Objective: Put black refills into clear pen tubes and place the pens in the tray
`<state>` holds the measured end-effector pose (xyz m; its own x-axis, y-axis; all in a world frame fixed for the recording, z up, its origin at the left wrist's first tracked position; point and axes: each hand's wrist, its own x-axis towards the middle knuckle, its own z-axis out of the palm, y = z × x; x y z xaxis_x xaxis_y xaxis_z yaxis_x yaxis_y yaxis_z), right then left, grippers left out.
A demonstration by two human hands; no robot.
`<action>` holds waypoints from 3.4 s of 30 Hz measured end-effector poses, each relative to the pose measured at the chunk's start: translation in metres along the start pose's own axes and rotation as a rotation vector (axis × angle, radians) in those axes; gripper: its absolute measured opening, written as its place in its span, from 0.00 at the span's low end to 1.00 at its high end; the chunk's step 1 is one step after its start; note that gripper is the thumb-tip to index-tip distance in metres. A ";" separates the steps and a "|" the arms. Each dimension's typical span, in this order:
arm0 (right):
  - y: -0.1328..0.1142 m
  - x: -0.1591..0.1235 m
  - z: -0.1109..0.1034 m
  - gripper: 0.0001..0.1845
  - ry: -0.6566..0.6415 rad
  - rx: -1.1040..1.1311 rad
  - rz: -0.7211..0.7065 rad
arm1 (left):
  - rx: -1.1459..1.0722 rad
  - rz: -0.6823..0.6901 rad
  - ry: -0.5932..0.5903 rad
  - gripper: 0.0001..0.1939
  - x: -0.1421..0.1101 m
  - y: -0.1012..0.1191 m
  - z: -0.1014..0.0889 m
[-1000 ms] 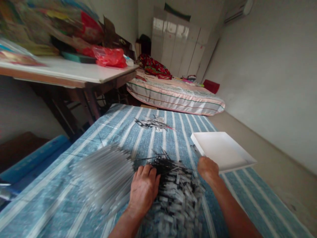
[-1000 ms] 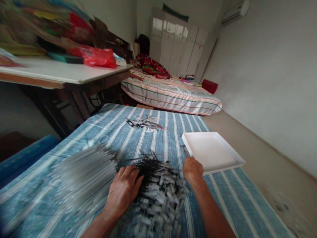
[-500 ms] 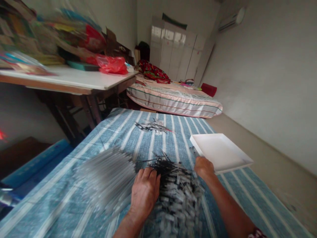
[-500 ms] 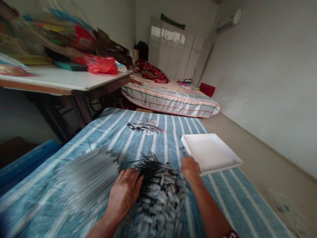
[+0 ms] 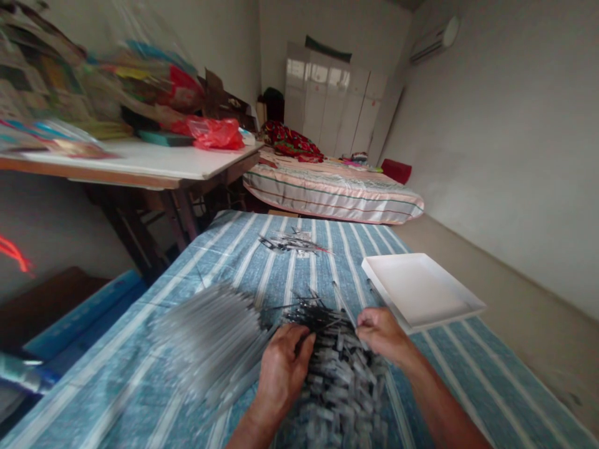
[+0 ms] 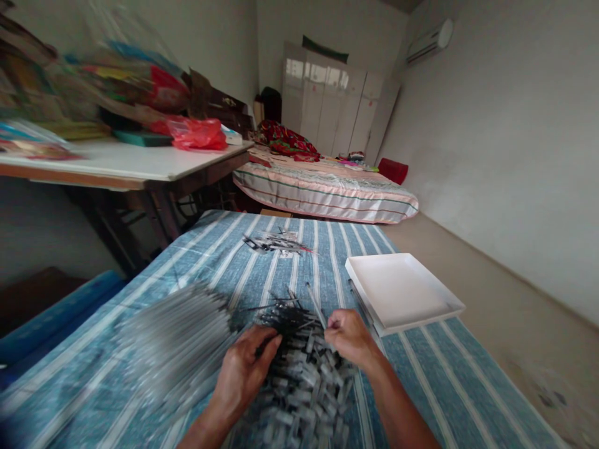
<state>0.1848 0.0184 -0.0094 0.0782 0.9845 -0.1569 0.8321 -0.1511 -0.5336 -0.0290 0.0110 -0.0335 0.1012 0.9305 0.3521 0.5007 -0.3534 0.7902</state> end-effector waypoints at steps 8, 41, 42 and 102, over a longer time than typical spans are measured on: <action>-0.048 -0.034 0.024 0.06 -0.251 0.485 -0.294 | -1.087 -0.555 -0.057 0.14 0.000 0.026 -0.007; -0.016 -0.010 0.020 0.21 -0.445 0.823 -0.380 | -0.668 -0.748 -0.623 0.23 -0.002 0.031 -0.011; -0.016 -0.010 0.020 0.20 -0.403 0.816 -0.375 | -0.660 -0.744 -0.619 0.24 -0.002 0.031 -0.011; 0.021 0.000 0.000 0.10 -0.463 0.798 -0.218 | -0.604 -0.678 -0.660 0.23 -0.007 0.029 -0.007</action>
<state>0.2020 0.0155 -0.0206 -0.4032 0.8909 -0.2091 0.1680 -0.1525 -0.9739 -0.0213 -0.0062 -0.0088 0.4913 0.7540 -0.4360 0.1442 0.4233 0.8944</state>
